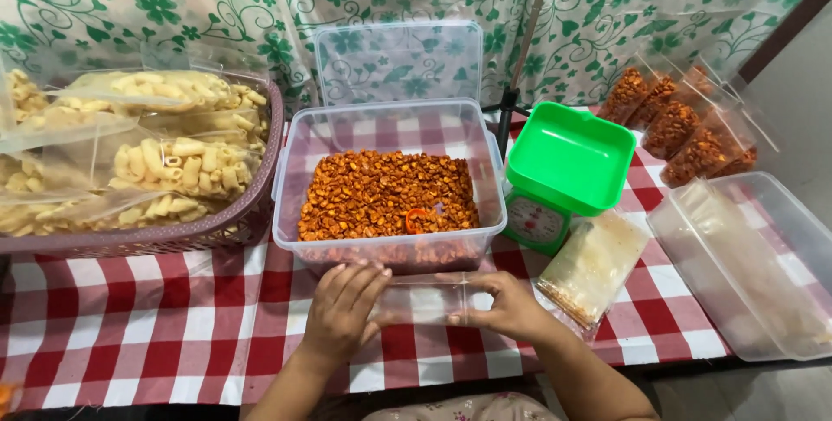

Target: Scooping snacks from a large container into small plastic bags for individual sale.

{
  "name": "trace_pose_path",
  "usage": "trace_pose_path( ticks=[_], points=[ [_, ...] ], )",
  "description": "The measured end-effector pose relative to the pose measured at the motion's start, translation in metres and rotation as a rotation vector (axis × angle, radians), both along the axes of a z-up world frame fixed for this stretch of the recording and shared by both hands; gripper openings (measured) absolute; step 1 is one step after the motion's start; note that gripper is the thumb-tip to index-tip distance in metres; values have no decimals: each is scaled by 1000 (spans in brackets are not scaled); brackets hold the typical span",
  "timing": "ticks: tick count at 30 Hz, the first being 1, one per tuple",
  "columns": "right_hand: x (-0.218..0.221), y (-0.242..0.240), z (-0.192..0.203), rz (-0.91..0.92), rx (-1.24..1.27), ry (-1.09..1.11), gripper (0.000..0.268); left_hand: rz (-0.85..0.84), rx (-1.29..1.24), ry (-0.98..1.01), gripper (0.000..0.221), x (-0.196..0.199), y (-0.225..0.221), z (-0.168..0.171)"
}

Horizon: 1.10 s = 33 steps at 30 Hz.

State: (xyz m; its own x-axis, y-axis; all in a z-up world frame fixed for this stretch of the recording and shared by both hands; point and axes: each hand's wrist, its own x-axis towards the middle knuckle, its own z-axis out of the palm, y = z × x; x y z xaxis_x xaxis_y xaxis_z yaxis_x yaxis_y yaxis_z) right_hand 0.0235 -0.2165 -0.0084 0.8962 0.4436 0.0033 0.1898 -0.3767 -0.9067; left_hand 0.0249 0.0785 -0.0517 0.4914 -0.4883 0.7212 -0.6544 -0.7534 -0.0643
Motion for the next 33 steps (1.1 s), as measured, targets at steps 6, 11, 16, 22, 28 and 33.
trace_pose_path(
  ticks=[6,11,16,22,28,33],
  points=[
    [-2,-7,-12,-11,216,-70,56,-52,-541,198,93,-22,-1,-10],
    [-3,0,-17,-69,152,-76,58,-26,-830,567,54,-32,-5,-1],
    [-3,6,-19,-107,114,-99,58,41,-881,614,44,-32,-8,3],
    [-7,10,-22,-101,125,-190,56,-28,-1078,756,42,-28,-6,-9],
    [-9,17,-13,-47,162,-172,55,-61,-1290,864,36,-22,3,-33],
    [-13,18,-16,-15,145,-139,56,-106,-1325,845,19,-18,9,-48]
  ],
)
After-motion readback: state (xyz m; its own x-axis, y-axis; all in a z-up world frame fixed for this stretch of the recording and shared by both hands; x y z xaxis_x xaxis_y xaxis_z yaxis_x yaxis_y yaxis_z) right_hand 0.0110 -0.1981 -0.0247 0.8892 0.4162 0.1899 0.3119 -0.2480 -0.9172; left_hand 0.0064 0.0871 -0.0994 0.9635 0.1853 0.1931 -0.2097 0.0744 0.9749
